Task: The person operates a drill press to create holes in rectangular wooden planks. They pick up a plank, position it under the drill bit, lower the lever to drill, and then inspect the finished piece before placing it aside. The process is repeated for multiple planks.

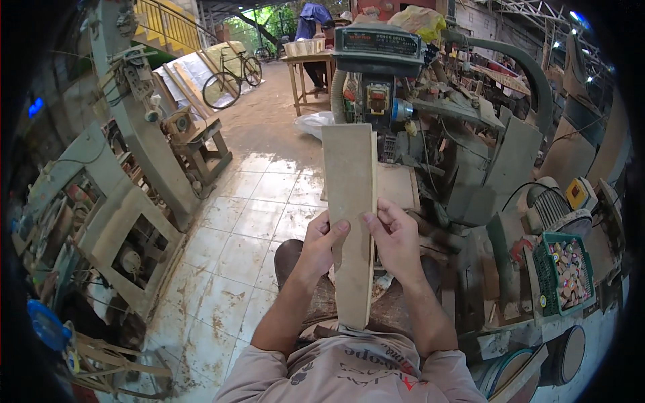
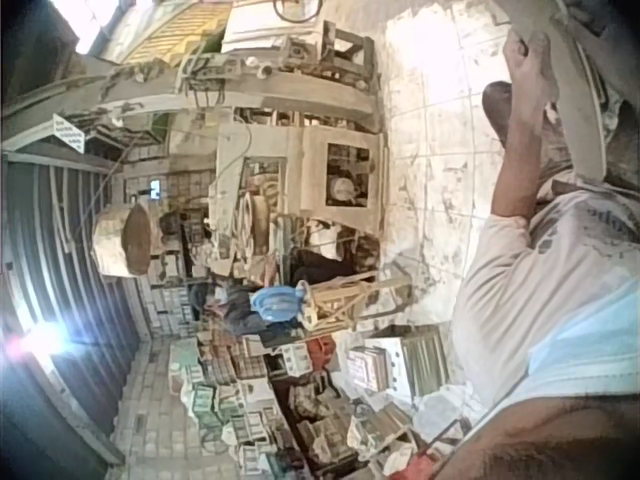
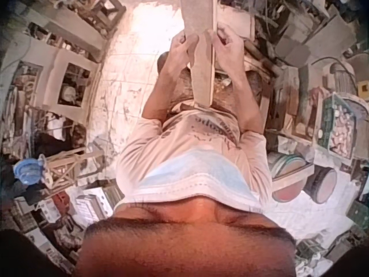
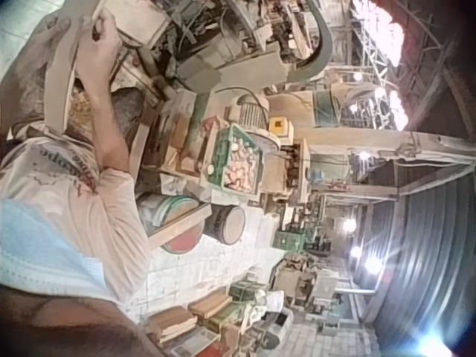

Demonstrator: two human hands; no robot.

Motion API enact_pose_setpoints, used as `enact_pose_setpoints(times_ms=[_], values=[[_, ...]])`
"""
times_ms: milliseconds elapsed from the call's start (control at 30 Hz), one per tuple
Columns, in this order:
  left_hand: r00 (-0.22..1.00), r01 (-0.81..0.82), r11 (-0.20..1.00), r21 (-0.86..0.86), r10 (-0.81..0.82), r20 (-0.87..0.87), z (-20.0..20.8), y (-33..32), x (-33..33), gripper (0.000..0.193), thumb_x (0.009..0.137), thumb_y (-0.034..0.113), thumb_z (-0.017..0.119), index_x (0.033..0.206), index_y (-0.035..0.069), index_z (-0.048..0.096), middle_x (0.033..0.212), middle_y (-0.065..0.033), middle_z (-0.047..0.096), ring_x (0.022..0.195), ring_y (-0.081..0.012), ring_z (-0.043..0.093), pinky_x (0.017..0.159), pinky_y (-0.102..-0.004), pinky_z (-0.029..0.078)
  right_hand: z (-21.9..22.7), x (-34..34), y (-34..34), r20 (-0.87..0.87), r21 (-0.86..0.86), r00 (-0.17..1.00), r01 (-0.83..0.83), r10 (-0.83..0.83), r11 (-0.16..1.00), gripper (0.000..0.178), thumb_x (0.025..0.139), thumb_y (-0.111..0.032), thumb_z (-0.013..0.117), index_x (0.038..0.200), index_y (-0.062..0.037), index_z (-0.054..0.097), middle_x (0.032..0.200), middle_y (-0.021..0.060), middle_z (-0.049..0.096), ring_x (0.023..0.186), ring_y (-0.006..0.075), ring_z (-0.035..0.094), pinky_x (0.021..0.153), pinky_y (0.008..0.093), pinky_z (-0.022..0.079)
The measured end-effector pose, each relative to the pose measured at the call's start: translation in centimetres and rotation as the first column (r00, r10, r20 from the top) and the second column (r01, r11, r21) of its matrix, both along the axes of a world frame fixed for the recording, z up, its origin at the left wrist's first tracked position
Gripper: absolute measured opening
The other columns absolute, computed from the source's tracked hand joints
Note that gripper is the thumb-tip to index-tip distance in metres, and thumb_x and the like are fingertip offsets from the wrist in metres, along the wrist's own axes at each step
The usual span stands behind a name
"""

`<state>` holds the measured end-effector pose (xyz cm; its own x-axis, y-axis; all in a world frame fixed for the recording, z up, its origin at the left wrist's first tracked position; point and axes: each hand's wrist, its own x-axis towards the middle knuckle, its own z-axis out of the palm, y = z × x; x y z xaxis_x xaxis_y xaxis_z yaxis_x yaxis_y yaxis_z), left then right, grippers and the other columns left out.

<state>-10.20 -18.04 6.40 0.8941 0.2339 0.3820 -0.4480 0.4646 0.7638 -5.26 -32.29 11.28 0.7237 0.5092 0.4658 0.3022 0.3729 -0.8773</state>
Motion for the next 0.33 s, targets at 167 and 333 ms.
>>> enact_pose_setpoints(times_ms=[167,333], values=[[0.997,0.01,0.996,0.093,-0.003,-0.08,-1.3,0.2,0.8,0.039,0.09,0.02,0.062,0.121,-0.001,0.05,0.11,-0.0072,0.061,0.095,-0.0126,0.06,0.082,-0.0268,0.049,0.5,1.2,-0.1,-0.063,0.056,0.998,0.015,-0.012,0.998,0.025,0.094,-0.006,0.053,0.115,0.0074,0.052,0.099,0.0104,0.066,0.086,0.0086,0.06,0.073,0.0222,0.049],[0.994,0.029,0.989,0.145,-0.014,-0.105,-3.0,-0.6,0.6,0.051,0.089,0.025,0.064,0.13,0.001,0.046,0.115,-0.0056,0.059,0.102,-0.01,0.055,0.087,-0.025,0.044,0.5,3.1,-0.3,-0.109,0.094,0.993,-0.035,0.045,0.995,0.031,0.094,-0.009,0.054,0.121,0.0059,0.051,0.101,0.0102,0.066,0.09,0.01,0.061,0.079,0.0233,0.049]])
